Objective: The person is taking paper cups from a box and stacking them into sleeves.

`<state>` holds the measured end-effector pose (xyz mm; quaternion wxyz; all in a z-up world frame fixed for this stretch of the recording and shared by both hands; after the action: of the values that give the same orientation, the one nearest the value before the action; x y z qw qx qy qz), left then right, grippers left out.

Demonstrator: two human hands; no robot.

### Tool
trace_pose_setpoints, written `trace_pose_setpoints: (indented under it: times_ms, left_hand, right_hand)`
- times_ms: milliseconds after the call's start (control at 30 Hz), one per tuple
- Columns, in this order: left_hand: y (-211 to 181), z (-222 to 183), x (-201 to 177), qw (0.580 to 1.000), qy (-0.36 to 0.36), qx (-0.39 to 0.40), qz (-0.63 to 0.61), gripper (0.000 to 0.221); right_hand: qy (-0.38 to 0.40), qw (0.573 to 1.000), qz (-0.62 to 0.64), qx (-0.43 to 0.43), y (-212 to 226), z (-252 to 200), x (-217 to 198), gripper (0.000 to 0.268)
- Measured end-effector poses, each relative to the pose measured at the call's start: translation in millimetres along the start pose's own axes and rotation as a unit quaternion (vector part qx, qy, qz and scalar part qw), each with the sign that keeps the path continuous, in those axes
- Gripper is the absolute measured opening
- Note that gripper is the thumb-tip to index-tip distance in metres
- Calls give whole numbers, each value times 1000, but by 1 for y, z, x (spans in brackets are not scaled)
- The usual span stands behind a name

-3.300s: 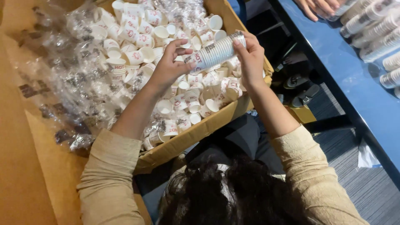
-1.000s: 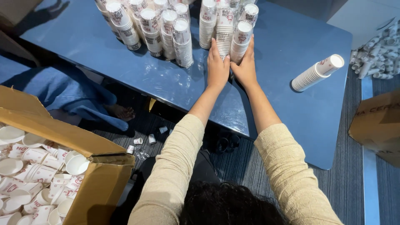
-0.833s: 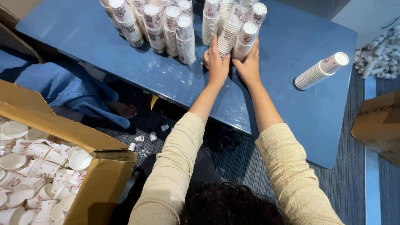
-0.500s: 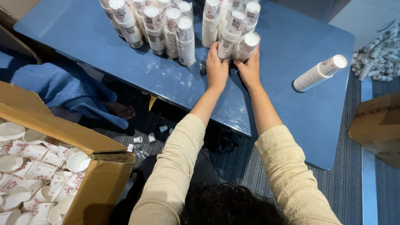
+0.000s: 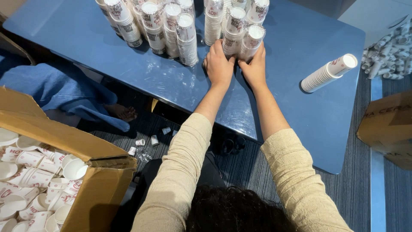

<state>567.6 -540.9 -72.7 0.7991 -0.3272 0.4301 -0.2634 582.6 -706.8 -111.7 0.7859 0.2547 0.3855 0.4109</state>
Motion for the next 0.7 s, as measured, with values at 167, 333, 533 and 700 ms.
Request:
trace_pose_setpoints:
  times_ms: [167,333,533,700]
  left_hand:
    - [5,-3,-1,999,-26,0,-24,82]
    - [12,-9,-10,997,-3,-8,-81,79]
    - [21,-12,-6,991,8,64,-119,79]
    - [22,-13,-2,991,66,22,-116,68]
  right_hand:
    - [-19,1000,-7,-11,1,1,-3,107]
    - [-26,999,-2,-22,12,-1,-7,106]
    - [-44,998,7,44,8,-3,-10,58]
    - [-33,999,-39,19,26,0,-8,62]
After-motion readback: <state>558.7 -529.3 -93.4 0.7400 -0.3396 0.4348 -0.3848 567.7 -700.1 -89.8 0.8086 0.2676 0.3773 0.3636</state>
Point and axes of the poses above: each hand's wrist, its own z-axis towards the middle knuckle, its own x-axis out of the palm, y = z × x, the point moved 6 cm from there along z, towards the middle knuckle, and after that the axes turned 2 degrees about -x, right-handed, at the moved point
